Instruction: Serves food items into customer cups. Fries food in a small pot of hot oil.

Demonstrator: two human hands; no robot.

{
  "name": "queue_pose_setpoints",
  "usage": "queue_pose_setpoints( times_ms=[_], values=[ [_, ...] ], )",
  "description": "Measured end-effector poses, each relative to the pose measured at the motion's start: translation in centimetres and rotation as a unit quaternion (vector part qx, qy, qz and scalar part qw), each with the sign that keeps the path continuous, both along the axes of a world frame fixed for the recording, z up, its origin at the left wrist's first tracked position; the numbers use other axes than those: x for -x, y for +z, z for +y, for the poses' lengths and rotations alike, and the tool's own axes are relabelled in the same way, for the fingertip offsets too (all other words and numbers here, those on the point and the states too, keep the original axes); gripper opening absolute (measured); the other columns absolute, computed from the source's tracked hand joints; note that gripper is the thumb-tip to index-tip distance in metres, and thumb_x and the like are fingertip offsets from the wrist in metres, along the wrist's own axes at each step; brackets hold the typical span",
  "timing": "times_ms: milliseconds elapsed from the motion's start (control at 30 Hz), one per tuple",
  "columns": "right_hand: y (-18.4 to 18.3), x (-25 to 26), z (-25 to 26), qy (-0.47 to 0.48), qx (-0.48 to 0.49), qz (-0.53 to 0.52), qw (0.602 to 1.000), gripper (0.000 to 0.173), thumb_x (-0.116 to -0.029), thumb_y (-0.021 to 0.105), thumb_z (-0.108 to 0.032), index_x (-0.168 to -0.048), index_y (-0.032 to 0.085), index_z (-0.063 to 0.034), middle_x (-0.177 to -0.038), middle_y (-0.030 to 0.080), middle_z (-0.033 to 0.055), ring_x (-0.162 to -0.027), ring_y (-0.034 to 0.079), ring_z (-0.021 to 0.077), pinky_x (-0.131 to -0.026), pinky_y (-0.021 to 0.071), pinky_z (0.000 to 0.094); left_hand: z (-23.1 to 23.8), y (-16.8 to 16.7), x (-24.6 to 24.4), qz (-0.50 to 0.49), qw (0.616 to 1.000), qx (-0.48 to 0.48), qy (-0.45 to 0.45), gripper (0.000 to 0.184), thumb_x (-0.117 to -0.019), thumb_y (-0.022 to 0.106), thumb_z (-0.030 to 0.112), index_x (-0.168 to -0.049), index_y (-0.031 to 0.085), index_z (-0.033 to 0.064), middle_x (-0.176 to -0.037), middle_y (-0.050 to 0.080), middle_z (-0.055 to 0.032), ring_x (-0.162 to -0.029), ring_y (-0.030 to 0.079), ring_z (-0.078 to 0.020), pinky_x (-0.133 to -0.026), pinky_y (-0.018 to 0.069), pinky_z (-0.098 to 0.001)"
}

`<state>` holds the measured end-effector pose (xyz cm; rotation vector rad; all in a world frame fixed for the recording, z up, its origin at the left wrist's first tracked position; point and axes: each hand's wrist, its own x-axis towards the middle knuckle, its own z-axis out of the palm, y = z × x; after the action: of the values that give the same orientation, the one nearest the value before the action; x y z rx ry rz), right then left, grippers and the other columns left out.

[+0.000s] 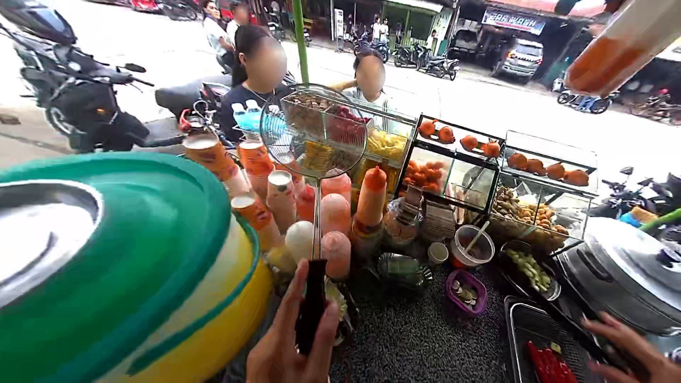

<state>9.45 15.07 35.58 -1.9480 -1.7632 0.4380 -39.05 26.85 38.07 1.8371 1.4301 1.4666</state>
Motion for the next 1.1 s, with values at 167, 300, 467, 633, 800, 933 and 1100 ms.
queue_pose_setpoints(
  times_ms=[167, 300, 467, 633, 800, 933, 1100],
  values=[
    [9.0, 4.5, 17.1, 0.050, -0.111, -0.205, 0.971, 0.087, -0.0875, 0.081, -0.034, -0.152, 0.040, 0.0069, -0.107, 0.067, 0.0361, -0.086, 0.067, 0.0534, -0.076, 0.0524, 0.0712, 6.6, 2.7, 3.0, 0.003, 0.994, 0.102, 0.030, 0.061, -0.0967, 0.054, 0.033, -0.151, 0.049, 0.0058, -0.106, 0.073, -0.0069, -0.082, 0.067, -0.0040, -0.072, 0.0547, -0.0252],
    [17.1, 10.1, 30.0, 0.072, -0.168, -0.350, 0.919, 0.043, -0.0997, 0.068, -0.012, -0.140, 0.058, 0.0019, -0.121, 0.065, 0.0337, -0.110, 0.063, 0.0570, -0.089, 0.0489, 0.0711, 9.4, 4.0, 5.9, 0.057, 0.989, 0.138, 0.011, 0.061, -0.0966, 0.054, 0.030, -0.152, 0.047, 0.0056, -0.109, 0.073, -0.0098, -0.084, 0.068, -0.0092, -0.074, 0.0549, -0.0306],
    [21.7, 17.1, 44.8, 0.166, -0.224, -0.452, 0.847, 0.029, -0.0948, 0.054, 0.013, -0.117, 0.071, 0.0031, -0.114, 0.068, 0.0320, -0.113, 0.059, 0.0578, -0.104, 0.0370, 0.0729, 11.4, 4.1, 5.0, 0.075, 0.984, 0.159, -0.003, 0.061, -0.0983, 0.053, 0.025, -0.154, 0.042, 0.0020, -0.121, 0.070, -0.0175, -0.094, 0.070, -0.0194, -0.082, 0.0568, -0.0400],
    [21.9, 23.7, 54.8, 0.291, -0.125, -0.593, 0.741, 0.025, -0.0973, 0.051, 0.014, -0.110, 0.072, 0.0078, -0.118, 0.069, 0.0255, -0.131, 0.053, 0.0468, -0.124, 0.0211, 0.0595, 12.8, 3.2, 3.2, 0.088, 0.984, 0.154, -0.014, 0.062, -0.0970, 0.057, 0.021, -0.153, 0.043, -0.0019, -0.117, 0.072, -0.0199, -0.090, 0.072, -0.0240, -0.080, 0.0578, -0.0447],
    [18.6, 25.2, 59.2, 0.323, -0.033, -0.651, 0.686, 0.030, -0.0996, 0.049, 0.011, -0.114, 0.073, 0.0038, -0.120, 0.071, 0.0191, -0.136, 0.050, 0.0403, -0.127, 0.0130, 0.0537, 14.3, 2.4, 2.2, 0.073, 0.983, 0.168, -0.016, 0.061, -0.0969, 0.057, 0.018, -0.153, 0.043, -0.0010, -0.117, 0.072, -0.0174, -0.090, 0.072, -0.0189, -0.080, 0.0577, -0.0386],
    [20.1, 23.4, 59.0, 0.281, -0.046, -0.592, 0.754, 0.032, -0.0996, 0.048, 0.011, -0.121, 0.070, 0.0013, -0.123, 0.068, 0.0239, -0.131, 0.052, 0.0472, -0.122, 0.0173, 0.0652, 14.9, 1.6, 1.9, 0.060, 0.982, 0.177, -0.027, 0.060, -0.0970, 0.056, 0.016, -0.152, 0.043, -0.0026, -0.121, 0.071, -0.0190, -0.095, 0.072, -0.0182, -0.084, 0.0572, -0.0372],
    [22.8, 21.2, 56.8, 0.262, -0.080, -0.621, 0.734, 0.033, -0.0997, 0.048, 0.011, -0.119, 0.070, -0.0019, -0.118, 0.068, 0.0238, -0.123, 0.057, 0.0481, -0.115, 0.0249, 0.0687, 15.8, 1.8, 1.7, 0.061, 0.978, 0.193, -0.041, 0.061, -0.0969, 0.056, 0.020, -0.153, 0.044, -0.0005, -0.120, 0.071, -0.0167, -0.097, 0.071, -0.0158, -0.086, 0.0563, -0.0350]
  ],
)
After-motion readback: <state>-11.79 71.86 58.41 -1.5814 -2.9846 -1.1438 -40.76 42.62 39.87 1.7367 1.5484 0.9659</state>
